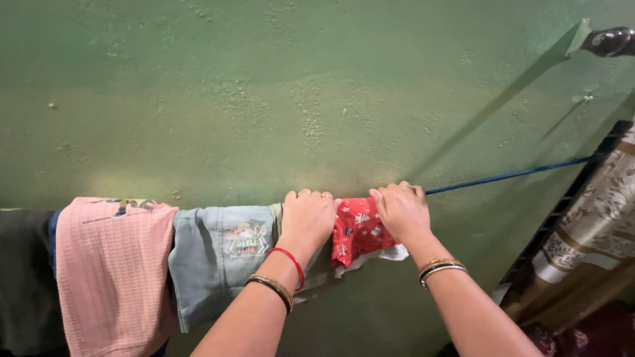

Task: The person takes various small clothing items from a red laundry basket and hangs them one by one on a clothesline strung across a green wall. The items include shorts, shirts, and underwear, which are unfolded and draped over the line.

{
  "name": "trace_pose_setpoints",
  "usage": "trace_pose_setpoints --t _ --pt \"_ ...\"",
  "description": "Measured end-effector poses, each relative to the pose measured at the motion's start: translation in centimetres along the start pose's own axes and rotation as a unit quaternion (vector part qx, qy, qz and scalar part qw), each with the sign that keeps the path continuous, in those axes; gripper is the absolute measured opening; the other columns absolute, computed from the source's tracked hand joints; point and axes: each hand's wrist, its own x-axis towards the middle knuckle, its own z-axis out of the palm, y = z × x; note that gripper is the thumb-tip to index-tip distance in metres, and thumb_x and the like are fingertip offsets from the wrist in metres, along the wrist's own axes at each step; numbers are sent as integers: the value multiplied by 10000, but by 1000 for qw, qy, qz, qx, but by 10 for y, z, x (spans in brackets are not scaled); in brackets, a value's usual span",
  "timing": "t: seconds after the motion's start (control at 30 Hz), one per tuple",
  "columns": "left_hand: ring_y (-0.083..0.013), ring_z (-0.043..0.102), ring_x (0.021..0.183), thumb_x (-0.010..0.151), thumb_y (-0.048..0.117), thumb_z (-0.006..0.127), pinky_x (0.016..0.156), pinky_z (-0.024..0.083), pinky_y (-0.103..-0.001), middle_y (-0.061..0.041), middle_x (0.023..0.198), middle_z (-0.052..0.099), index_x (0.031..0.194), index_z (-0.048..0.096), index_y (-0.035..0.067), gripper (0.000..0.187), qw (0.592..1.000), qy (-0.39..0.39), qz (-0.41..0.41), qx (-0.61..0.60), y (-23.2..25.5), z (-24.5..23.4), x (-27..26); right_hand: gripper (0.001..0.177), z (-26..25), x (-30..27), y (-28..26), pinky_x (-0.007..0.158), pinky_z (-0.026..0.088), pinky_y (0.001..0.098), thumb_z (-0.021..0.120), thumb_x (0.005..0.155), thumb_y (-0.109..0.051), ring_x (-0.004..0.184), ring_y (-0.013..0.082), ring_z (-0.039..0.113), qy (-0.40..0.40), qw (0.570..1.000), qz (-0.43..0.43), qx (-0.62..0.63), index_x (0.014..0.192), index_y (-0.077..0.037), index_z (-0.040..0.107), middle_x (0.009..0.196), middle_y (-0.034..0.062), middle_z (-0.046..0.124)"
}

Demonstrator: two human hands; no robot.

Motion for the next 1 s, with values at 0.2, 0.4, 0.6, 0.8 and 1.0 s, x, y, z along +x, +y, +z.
trace_pose_setpoints --t 0.2,0.4,0.6,0.8,1.0 --pt "-291 655 1006 1010 273 531 812 483 -473 -110 1089 678 1215 512 112 261 997 55 -2 -52 -8 1 -6 293 2 -8 15 961 475 477 527 1061 -332 981 322 625 6 999 35 2 953 -91 654 947 101 688" --pt "-287 476 1365 941 174 526 1088 421 -536 -113 1504 479 1566 405 123 639 969 203 136 45 -14 -9 -23 483 -11 -21 10 1170 392 474 486 965 -81 1382 393 489 107 987 -8 117 1446 -33 493 1458 207 525" --pt "-279 187 1554 858 194 512 1239 127 -539 -97 1676 255 1586 313 84 763 977 101 185 21 -8 -4 -56 755 -14 -61 -30 1240 215 500 579 818 -117 1534 351 257 32 994 -104 9 1537 -40 362 1644 178 304" --pt "-264 169 1567 876 180 509 1243 126 -491 -78 1688 244 1583 324 78 738 972 63 190 120 -2 13 -113 880 -8 -118 -78 1224 204 509 621 757 -118 1541 317 213 -34 999 -10 6 1564 -59 274 1661 151 222" --pt "-251 162 1553 828 146 526 1212 129 -509 -84 1683 224 1595 289 94 805 981 61 178 49 1 6 -159 971 -17 -151 -122 1209 180 519 685 753 -141 1540 331 153 -48 990 88 96 1578 -57 179 1666 159 151"
